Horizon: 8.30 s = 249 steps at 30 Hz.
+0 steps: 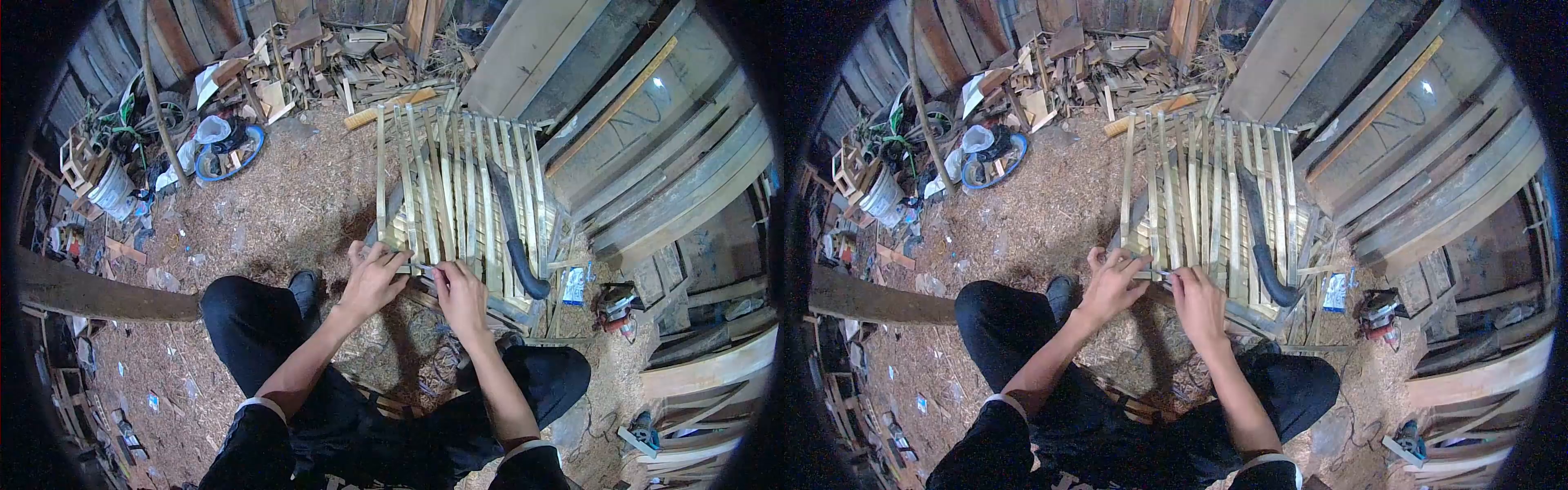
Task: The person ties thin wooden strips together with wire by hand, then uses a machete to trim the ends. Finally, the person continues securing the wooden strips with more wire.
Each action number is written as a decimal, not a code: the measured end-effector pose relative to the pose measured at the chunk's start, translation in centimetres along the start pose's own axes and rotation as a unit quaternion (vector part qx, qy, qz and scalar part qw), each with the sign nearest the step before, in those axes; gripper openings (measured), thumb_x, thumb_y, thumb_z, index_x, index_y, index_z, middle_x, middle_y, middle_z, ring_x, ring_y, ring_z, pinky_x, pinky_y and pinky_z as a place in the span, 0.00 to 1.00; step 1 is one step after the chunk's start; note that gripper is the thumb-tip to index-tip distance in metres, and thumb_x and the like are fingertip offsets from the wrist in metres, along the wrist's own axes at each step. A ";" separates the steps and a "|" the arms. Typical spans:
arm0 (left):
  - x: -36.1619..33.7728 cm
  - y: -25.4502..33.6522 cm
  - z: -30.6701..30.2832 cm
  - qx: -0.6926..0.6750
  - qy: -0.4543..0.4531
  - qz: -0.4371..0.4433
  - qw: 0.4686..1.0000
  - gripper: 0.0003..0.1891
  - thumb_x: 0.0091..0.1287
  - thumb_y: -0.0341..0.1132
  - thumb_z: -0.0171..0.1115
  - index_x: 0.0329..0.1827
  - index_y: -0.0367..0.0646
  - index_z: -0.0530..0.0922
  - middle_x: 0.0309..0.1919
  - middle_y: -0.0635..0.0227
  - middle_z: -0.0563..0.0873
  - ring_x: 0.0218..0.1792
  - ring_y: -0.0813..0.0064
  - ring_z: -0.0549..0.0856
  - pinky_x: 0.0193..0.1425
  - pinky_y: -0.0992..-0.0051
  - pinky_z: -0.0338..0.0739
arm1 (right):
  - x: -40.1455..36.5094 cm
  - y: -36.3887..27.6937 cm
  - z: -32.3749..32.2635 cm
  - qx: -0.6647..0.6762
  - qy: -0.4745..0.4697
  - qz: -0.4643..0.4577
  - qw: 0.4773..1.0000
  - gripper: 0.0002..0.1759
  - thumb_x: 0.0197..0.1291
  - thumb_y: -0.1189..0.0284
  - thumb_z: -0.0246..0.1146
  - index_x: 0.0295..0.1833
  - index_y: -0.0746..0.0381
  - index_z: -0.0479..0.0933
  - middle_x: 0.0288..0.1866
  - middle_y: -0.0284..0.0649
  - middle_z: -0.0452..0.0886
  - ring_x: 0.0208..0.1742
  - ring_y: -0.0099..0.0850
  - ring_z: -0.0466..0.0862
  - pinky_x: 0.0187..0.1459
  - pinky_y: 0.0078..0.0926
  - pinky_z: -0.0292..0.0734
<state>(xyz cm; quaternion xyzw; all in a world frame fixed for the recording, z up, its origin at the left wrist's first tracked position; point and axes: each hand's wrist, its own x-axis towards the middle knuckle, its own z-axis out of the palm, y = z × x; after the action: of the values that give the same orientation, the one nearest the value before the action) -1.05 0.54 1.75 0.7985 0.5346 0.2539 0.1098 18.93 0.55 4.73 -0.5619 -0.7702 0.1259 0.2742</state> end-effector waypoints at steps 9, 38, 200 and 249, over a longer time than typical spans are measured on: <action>-0.3 -1.3 1.1 0.020 0.016 0.033 0.999 0.25 0.63 0.35 0.69 0.65 0.50 0.76 0.43 0.67 0.87 0.62 0.67 0.75 0.71 0.48 0.53 | 0.0 -0.8 1.6 -0.083 -0.051 -0.064 0.993 0.11 0.63 0.68 0.69 0.48 0.61 0.82 0.48 0.41 0.75 0.53 0.39 0.80 0.41 0.41 0.83; -4.2 1.1 1.4 -0.069 0.105 -0.179 0.976 0.20 0.59 0.37 0.75 0.48 0.44 0.75 0.37 0.67 0.79 0.43 0.64 0.79 0.59 0.59 0.61 | 0.5 -1.0 1.4 -0.023 -0.077 -0.076 0.994 0.16 0.67 0.67 0.63 0.57 0.62 0.79 0.46 0.43 0.77 0.52 0.42 0.79 0.47 0.41 0.81; -5.2 2.9 4.9 -0.518 0.128 -0.352 0.769 0.13 0.78 0.35 0.57 0.57 0.36 0.77 0.39 0.68 0.83 0.42 0.79 0.80 0.50 0.76 0.75 | -3.1 0.6 1.6 0.079 0.012 -0.184 0.980 0.08 0.54 0.75 0.73 0.40 0.61 0.83 0.42 0.36 0.83 0.45 0.36 0.81 0.47 0.36 0.74; -5.7 -0.4 7.9 -0.290 0.100 -0.303 0.902 0.06 0.69 0.27 0.63 0.45 0.35 0.84 0.38 0.59 0.91 0.43 0.71 0.91 0.51 0.71 0.83 | -1.3 -0.4 4.3 -0.042 0.084 -0.005 0.996 0.08 0.63 0.76 0.68 0.47 0.64 0.86 0.39 0.42 0.89 0.34 0.39 0.87 0.36 0.36 0.84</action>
<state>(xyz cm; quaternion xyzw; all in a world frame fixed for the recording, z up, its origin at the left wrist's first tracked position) 1.05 -3.69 -6.77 0.5009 0.6618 0.4309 0.3542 16.47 -0.30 1.10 -0.5777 -0.7516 0.0444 0.3152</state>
